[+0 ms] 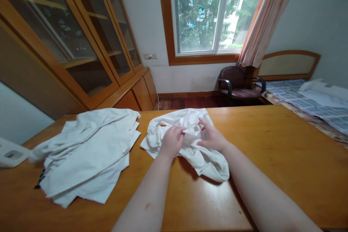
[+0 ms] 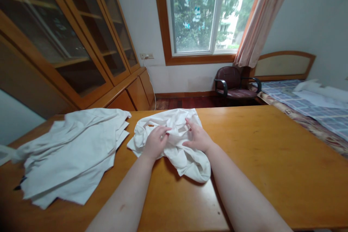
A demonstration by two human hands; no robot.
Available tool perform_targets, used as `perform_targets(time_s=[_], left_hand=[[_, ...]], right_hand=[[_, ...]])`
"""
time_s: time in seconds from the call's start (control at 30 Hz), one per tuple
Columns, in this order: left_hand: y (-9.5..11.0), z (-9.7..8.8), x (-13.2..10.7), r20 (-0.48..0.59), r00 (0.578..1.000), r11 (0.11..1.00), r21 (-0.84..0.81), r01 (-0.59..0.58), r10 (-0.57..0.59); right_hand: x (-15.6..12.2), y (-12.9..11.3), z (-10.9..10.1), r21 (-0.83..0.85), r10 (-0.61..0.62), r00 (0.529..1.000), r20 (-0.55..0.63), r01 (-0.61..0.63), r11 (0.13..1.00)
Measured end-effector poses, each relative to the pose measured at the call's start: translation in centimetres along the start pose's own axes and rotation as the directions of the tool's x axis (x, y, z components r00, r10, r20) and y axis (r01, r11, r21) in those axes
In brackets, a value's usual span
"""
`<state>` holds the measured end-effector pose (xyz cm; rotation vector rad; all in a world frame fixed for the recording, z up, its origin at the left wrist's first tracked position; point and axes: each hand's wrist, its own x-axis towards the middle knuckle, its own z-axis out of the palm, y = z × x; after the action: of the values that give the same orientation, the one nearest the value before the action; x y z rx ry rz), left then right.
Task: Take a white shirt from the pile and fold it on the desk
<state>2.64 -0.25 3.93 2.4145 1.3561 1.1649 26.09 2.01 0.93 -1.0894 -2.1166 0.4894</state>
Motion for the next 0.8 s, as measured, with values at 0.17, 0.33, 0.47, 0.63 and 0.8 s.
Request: perform_targets(time_s=[0.17,0.33,0.47,0.63,0.8], left_hand=[[1.7,0.4,-0.3,0.277,0.940,0.933,-0.346,-0.096,0.199],[1.5,-0.2,0.0,0.186,0.982,0.965,-0.261,0.019,0.031],[-0.1,0.1,0.0,0.212,0.966,0.988,0.086,0.132,-0.148],[-1.0,1.2,-0.3,0.397,0.873,0.945,0.274,0.180,-0.282],[-1.4,1.5,-0.4,0.441,0.839,0.925,0.340,0.172,-0.318]], right_hand=[[0.0,-0.9,0.2,0.018,-0.125,0.992,0.017,0.125,0.992],[0.2,-0.1,0.5,0.448,0.139,0.973,-0.184,-0.043,0.893],[0.3,0.2,0.0,0.730,0.435,0.866,-0.246,-0.130,0.671],[-0.1,1.0,-2.5,0.763,0.555,0.781,-0.286,-0.165,0.625],[-0.7,3.3,-5.1,0.833,0.672,0.684,-0.284,-0.171,0.526]])
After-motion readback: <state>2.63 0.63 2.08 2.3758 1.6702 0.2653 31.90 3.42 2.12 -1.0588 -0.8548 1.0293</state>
